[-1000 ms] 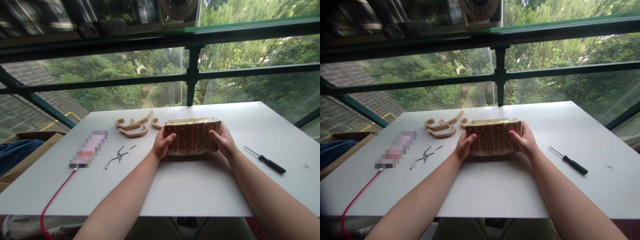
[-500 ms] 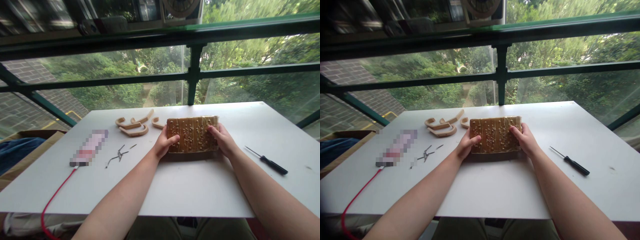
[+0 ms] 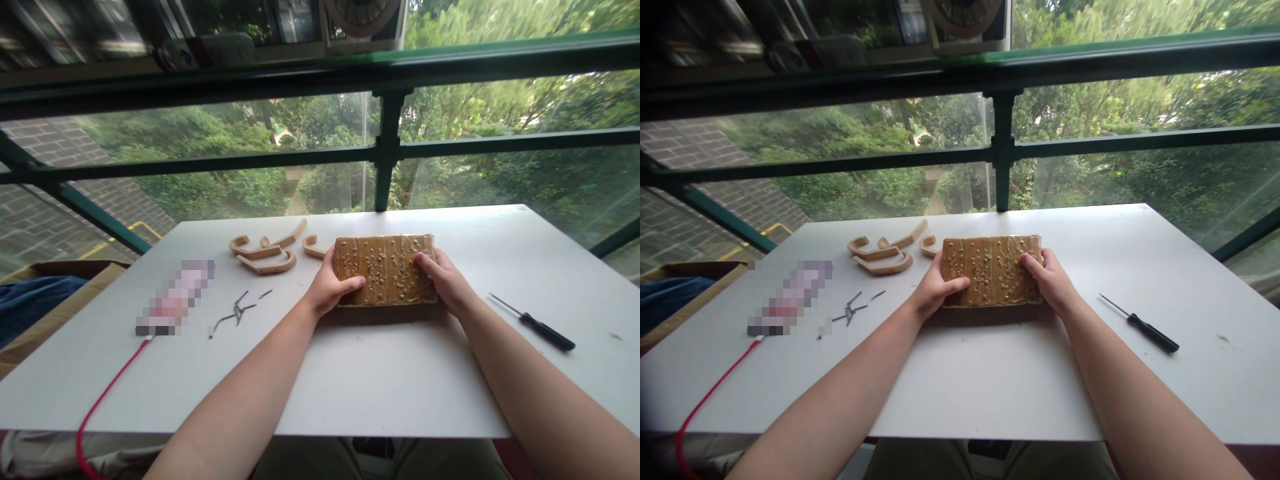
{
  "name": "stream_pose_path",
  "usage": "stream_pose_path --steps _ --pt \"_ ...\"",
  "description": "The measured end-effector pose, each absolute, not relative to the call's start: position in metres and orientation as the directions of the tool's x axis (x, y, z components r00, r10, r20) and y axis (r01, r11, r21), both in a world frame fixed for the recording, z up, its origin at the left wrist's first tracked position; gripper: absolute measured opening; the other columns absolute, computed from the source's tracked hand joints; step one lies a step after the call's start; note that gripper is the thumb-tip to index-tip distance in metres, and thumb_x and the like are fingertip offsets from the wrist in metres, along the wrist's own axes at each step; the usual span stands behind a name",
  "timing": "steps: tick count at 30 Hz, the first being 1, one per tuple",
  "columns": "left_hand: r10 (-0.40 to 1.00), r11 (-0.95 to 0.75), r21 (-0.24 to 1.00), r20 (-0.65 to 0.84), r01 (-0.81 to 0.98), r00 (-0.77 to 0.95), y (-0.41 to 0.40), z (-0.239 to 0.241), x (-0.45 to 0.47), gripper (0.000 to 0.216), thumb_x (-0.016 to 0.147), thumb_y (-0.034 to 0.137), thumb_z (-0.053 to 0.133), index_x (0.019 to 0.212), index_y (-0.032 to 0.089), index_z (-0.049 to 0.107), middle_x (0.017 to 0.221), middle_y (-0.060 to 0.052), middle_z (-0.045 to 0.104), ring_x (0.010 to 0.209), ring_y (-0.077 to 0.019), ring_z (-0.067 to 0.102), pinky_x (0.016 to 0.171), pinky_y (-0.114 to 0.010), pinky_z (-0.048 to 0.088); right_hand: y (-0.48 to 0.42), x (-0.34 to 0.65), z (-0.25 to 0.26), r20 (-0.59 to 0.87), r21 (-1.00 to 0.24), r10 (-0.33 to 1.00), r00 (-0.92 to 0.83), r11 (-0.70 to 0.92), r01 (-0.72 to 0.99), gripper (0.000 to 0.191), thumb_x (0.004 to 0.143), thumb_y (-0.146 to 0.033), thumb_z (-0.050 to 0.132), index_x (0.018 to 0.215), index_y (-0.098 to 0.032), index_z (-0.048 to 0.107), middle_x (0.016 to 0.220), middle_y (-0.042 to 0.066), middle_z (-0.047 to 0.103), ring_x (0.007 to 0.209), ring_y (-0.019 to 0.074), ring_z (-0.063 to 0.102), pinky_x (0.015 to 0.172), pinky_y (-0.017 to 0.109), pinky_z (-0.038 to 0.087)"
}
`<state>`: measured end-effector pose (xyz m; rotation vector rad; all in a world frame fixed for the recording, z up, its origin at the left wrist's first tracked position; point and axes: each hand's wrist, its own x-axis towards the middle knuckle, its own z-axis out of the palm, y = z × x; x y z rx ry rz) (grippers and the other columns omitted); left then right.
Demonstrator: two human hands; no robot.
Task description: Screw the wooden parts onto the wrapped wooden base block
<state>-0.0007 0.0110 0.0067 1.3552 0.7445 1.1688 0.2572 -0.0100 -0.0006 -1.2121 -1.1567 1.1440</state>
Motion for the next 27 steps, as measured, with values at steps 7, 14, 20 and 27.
stream_pose_path --steps 7,14,20,27 --pt "0.936 -0.126 0.958 0.201 -0.257 0.290 0.0113 0.0045 -0.0007 0.084 0.061 0.026 0.078 0.133 0.020 0.036 0.122 -0.012 0.058 0.113 -0.0307 0.056 0.099 -0.049 0.042 -0.0117 0.2550 0.0027 -0.008 -1.000 0.998 0.065 -0.007 -0.014 0.048 0.079 -0.055 0.061 0.116 -0.025 0.053 0.100 0.004 0.068 0.088 0.0243 0.065 0.075 0.039 0.055" --pt "0.940 -0.070 0.949 0.166 -0.306 0.299 0.0101 0.0006 -0.0022 0.076 0.068 0.022 0.070 0.136 0.021 0.038 0.132 -0.010 0.053 0.121 -0.0310 0.049 0.103 -0.046 0.037 -0.0137 0.2554 0.0022 -0.037 -0.999 0.998 0.050 -0.037 -0.005 0.044 0.081 -0.055 0.059 0.115 -0.028 0.052 0.100 0.003 0.067 0.092 0.0250 0.064 0.074 0.036 0.054" --pt "0.938 -0.055 0.941 0.164 -0.335 0.306 0.0085 -0.0001 -0.0029 0.074 0.070 0.022 0.066 0.138 0.022 0.036 0.133 -0.009 0.053 0.124 -0.0310 0.047 0.104 -0.046 0.036 -0.0128 0.2575 -0.0009 -0.027 -1.000 0.998 0.054 -0.027 -0.009 0.043 0.081 -0.054 0.059 0.115 -0.029 0.053 0.100 0.003 0.067 0.092 0.0256 0.064 0.074 0.037 0.054" --pt "0.925 -0.096 0.934 0.211 -0.344 0.316 0.0065 0.0069 -0.0021 0.081 0.067 0.024 0.072 0.139 0.022 0.035 0.132 -0.011 0.053 0.124 -0.0330 0.047 0.104 -0.048 0.036 -0.0137 0.2561 0.0025 -0.007 -1.000 0.998 0.059 -0.007 0.002 0.044 0.080 -0.054 0.059 0.115 -0.028 0.052 0.102 0.003 0.067 0.095 0.0255 0.064 0.078 0.038 0.053"
